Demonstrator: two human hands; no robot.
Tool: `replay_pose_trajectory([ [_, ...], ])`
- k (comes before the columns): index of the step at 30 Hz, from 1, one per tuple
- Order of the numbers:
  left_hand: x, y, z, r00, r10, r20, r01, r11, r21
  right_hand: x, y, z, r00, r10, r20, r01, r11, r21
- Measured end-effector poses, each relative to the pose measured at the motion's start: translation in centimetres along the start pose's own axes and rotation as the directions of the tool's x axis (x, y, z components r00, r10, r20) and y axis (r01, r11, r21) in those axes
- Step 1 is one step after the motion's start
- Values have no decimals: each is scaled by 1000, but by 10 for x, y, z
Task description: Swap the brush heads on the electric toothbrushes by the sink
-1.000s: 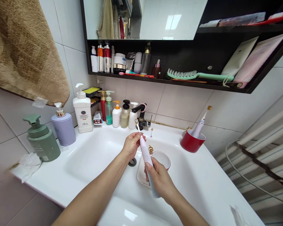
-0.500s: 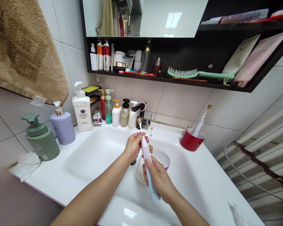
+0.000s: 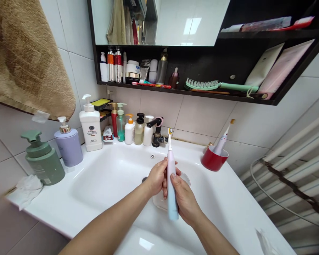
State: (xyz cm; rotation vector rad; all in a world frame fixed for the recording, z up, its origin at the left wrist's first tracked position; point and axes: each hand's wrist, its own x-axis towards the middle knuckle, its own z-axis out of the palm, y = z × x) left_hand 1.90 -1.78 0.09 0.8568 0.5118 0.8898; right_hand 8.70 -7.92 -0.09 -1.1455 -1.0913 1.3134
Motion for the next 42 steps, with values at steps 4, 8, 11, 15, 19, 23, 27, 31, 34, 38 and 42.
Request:
replay_pose_trajectory([
  [4,0,-5,0,998,53,36,-53,999,-13,6,-1,-16,999,-33,-28,24,954,-298],
  [8,2,-9,-2,992,100,73,-100,995,-5,14,-6,-36,932,-276,-234,141,872,-468],
  [11,-1,-15,1,988,-16,153,4,997,83,16,-14,-45,884,-337,-324,244,924,-295],
  [15,-8,-23,10,955,-148,256,118,985,130,14,-22,-46,923,-231,-308,215,973,-86],
  [19,-10,-28,13,948,-212,239,172,969,177,14,-20,-45,915,-198,-351,205,979,-19],
  [23,-8,-30,11,974,-111,199,57,965,256,14,-19,-46,929,-221,-296,227,974,-12],
  [27,-7,-31,10,981,-37,193,-24,952,306,15,-21,-48,945,-209,-253,200,978,-64],
  [31,-7,-31,10,987,0,163,-57,938,342,16,-20,-50,930,-247,-271,217,966,-138],
  [34,-7,-32,10,989,5,149,-56,939,338,17,-18,-50,925,-258,-281,215,961,-175],
  [38,-9,-33,13,984,-8,180,-49,949,311,17,-18,-49,908,-266,-323,201,955,-219],
  [42,-6,-28,13,989,8,150,-51,957,287,14,-16,-42,900,-278,-334,223,955,-195],
])
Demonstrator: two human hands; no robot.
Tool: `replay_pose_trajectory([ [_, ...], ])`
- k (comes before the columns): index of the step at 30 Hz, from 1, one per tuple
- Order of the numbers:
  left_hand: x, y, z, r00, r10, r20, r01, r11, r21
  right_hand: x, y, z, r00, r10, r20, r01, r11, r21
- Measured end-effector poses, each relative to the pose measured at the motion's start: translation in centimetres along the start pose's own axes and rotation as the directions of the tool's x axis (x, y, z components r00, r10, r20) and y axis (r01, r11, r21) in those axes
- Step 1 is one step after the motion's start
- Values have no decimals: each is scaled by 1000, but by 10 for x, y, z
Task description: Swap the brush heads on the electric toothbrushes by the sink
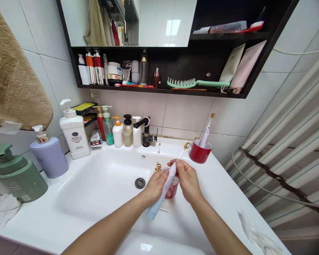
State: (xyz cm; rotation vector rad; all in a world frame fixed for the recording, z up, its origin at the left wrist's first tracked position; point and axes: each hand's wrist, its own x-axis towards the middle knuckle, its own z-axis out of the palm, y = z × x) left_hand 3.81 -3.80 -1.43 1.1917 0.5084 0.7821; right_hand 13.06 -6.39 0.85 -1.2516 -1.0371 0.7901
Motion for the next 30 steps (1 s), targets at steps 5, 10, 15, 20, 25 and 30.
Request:
replay_pose_trajectory([
  [5,11,12,-15,956,116,-270,-180,957,-226,-16,8,19,964,76,256,-64,996,-56],
  [10,16,23,-30,925,159,-346,-275,908,-316,-21,18,26,941,90,327,-22,979,-205],
  [15,19,30,-47,856,166,-490,-336,899,-282,-19,23,24,947,112,301,-10,947,-322],
  [20,19,33,-52,860,214,-464,-368,889,-273,-23,18,24,925,128,359,-33,965,-259],
  [25,16,35,-51,863,232,-449,-371,894,-251,-23,13,25,905,151,398,-61,971,-229],
  [30,18,33,-53,830,166,-532,-337,910,-242,-22,18,25,935,99,342,3,958,-288],
])
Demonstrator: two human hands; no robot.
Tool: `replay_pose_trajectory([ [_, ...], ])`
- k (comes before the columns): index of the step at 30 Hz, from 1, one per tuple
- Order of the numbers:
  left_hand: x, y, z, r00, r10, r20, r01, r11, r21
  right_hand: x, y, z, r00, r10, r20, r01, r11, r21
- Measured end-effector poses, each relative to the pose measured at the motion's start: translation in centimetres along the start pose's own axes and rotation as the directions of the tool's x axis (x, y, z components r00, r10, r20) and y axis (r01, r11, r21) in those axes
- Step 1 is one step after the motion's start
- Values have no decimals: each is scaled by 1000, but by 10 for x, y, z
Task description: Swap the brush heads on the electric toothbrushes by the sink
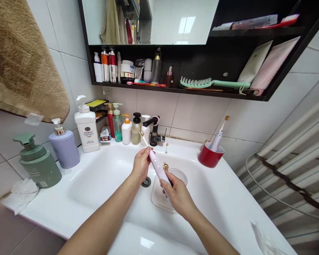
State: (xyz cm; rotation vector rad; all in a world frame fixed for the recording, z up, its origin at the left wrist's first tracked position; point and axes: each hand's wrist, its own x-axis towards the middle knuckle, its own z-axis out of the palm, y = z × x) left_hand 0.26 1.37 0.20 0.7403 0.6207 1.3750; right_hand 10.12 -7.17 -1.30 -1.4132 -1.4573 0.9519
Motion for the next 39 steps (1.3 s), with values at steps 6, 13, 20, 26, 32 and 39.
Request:
replay_pose_trajectory([
  [6,-3,-6,0,998,-2,57,3,1000,-26,0,-1,2,998,30,-55,-26,997,71],
  [13,-22,-30,9,955,-138,262,55,952,302,13,-8,-21,928,28,-371,106,937,333],
  [20,-29,-56,-3,922,3,388,-335,512,791,44,16,-42,835,-1,-551,153,961,230],
  [26,-34,-63,-8,836,-85,542,-535,90,840,46,47,-43,819,-50,-572,-51,986,-159],
  [32,-28,-69,-2,783,-137,607,-615,-20,789,44,54,-42,806,-116,-581,-130,922,-364],
  [39,1,-60,32,723,-94,684,-689,-28,724,68,37,-67,748,-150,-646,-178,893,-413],
])
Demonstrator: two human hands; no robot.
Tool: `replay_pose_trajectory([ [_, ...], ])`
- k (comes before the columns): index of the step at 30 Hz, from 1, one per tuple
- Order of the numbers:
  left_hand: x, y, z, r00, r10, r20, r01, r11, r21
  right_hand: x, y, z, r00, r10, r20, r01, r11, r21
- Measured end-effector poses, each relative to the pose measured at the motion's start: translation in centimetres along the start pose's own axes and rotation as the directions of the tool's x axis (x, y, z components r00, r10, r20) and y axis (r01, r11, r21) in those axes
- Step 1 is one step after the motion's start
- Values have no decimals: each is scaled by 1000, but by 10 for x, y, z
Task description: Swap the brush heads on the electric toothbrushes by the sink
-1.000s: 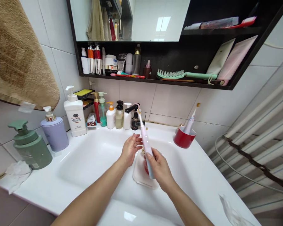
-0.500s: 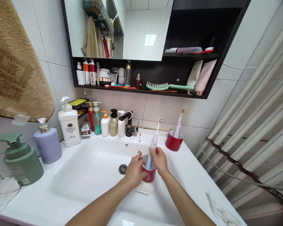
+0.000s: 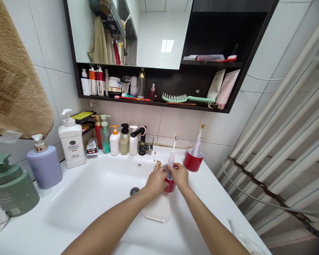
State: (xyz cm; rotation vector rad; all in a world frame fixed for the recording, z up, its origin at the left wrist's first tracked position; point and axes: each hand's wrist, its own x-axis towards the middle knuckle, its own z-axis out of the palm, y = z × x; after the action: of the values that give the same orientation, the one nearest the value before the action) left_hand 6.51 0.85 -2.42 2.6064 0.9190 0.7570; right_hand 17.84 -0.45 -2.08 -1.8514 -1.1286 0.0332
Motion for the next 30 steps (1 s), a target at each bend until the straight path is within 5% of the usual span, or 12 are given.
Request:
replay_pose_trajectory([
  [8,79,-1,-4,997,9,-73,-6,999,37,75,-10,-2,990,-55,-129,42,994,-102],
  [15,116,-4,16,997,-17,-82,19,1000,19,112,5,5,988,-54,-147,27,982,-185],
  [23,122,-7,25,995,-54,-82,49,997,-61,119,8,9,988,-49,-144,20,981,-195],
  [30,96,2,2,984,-120,-132,93,977,-194,87,-3,-9,974,-125,-191,97,983,-154],
])
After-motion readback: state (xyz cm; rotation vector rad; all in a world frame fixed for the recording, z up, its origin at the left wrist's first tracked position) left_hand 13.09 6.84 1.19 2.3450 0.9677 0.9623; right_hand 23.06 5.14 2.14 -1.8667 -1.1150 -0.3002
